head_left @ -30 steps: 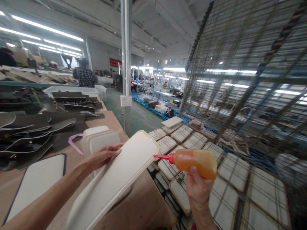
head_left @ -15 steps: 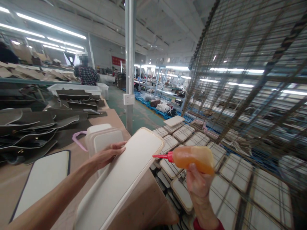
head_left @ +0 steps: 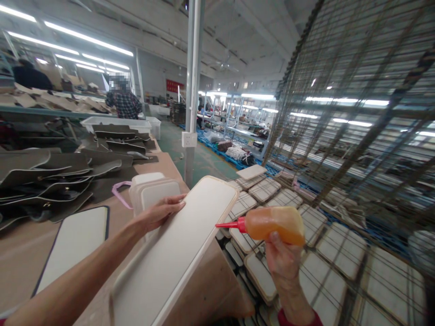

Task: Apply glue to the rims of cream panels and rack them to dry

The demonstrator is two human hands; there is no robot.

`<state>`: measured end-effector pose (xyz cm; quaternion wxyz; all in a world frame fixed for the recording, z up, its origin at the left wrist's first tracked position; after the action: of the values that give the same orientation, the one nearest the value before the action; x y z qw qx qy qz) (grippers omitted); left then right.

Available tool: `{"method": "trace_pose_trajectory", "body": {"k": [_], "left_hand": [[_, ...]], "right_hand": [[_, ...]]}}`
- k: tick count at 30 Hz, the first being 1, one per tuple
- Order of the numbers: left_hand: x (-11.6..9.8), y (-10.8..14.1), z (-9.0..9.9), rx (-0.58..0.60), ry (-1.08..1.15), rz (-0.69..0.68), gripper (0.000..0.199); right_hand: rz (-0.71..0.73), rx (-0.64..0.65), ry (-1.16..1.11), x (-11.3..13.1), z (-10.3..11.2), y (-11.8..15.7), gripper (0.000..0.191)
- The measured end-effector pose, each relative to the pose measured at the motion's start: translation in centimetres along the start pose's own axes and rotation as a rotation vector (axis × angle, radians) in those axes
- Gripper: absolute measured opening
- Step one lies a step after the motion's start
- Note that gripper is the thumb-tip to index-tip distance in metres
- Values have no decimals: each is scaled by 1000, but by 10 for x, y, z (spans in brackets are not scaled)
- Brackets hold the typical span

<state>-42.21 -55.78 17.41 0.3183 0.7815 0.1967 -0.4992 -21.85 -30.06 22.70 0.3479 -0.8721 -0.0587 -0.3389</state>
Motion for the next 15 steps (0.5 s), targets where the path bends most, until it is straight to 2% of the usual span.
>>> {"method": "trace_pose_trajectory", "body": {"k": [9, 15], "left_hand": [[-10, 2, -7, -29, 15, 19, 65], [-15, 0, -8, -14, -4, 4, 58]], "right_hand": [[-9, 33, 4, 0, -4, 3, 38], [-27, 35, 6, 4, -9, 5, 27]]}}
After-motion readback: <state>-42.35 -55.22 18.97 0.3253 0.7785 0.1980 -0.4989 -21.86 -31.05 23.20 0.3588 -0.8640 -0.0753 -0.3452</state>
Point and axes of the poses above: each hand's wrist, its own y-axis away from the middle knuckle, its own z-axis out of the back of the hand, x = y × z, the point moved 9 cm from there along -y, towards the middle knuckle, and after that the axes turned 10 degrees about z, right-handed, at the moved point
